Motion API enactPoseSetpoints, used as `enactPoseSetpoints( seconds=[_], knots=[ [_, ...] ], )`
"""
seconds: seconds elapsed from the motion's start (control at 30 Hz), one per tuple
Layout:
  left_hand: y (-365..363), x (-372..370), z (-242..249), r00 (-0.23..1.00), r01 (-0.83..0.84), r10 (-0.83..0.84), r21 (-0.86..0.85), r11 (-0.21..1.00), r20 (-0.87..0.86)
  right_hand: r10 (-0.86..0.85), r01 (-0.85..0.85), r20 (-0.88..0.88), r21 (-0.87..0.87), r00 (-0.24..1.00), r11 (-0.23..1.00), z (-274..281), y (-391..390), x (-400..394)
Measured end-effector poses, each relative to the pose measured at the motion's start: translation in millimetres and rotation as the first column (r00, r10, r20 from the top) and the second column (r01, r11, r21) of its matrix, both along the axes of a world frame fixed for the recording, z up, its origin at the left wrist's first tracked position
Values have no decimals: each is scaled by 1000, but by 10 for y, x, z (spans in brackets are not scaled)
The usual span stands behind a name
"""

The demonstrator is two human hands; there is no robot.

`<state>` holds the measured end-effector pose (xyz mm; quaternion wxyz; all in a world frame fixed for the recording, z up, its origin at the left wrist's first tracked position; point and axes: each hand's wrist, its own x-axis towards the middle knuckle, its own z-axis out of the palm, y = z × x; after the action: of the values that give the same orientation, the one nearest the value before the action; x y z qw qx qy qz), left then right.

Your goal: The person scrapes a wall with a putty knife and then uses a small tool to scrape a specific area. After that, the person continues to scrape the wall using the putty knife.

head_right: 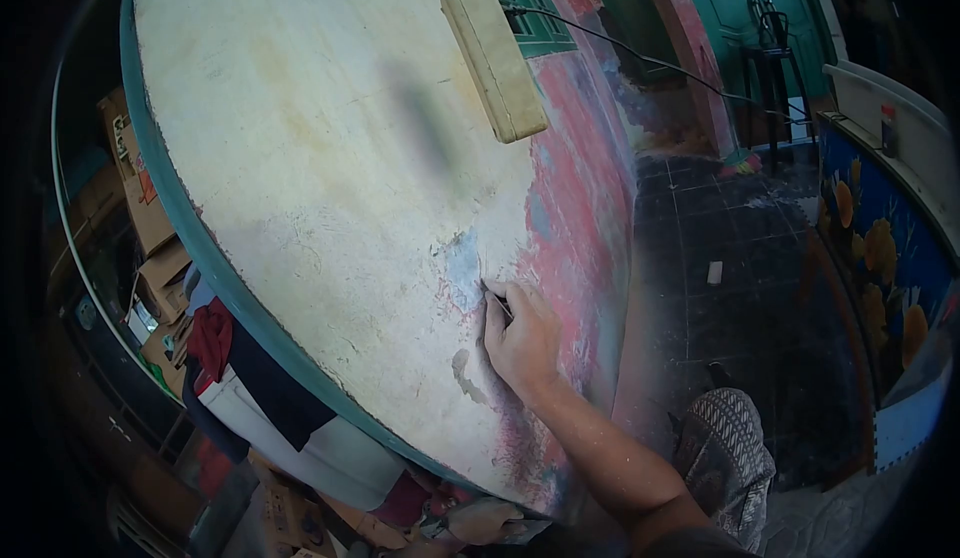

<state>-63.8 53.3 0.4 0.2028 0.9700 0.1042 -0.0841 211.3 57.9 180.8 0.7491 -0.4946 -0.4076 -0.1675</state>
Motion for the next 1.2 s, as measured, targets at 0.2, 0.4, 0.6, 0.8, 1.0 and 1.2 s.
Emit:
enactPoseSetpoints(
  seconds=[0.2,0.4,0.6,0.8,1.0,1.2],
  knots=[
    [33,26,4,999,17,-18,-23,1000,-48,-34,33,45,31,998,999,-27,-16,-20],
    [-16,38,46,999,-6,6,-16,1000,-42,-16,15,46,31,999,999,-18,-23,-15],
    [-61,93,189,992,-18,14,-30,999,-127,-25,23,64,42,998,999,-60,-9,-8],
    [-29,65,65,991,-35,32,-20,999,-130,-75,71,67,48,995,996,-82,27,2],
    [-3,48,60,991,-25,19,-47,999,-131,-61,51,82,113,995,992,-136,115,39],
    [-55,85,168,994,-22,17,-43,999,-104,-97,88,112,85,989,992,-120,68,54]
  ],
)
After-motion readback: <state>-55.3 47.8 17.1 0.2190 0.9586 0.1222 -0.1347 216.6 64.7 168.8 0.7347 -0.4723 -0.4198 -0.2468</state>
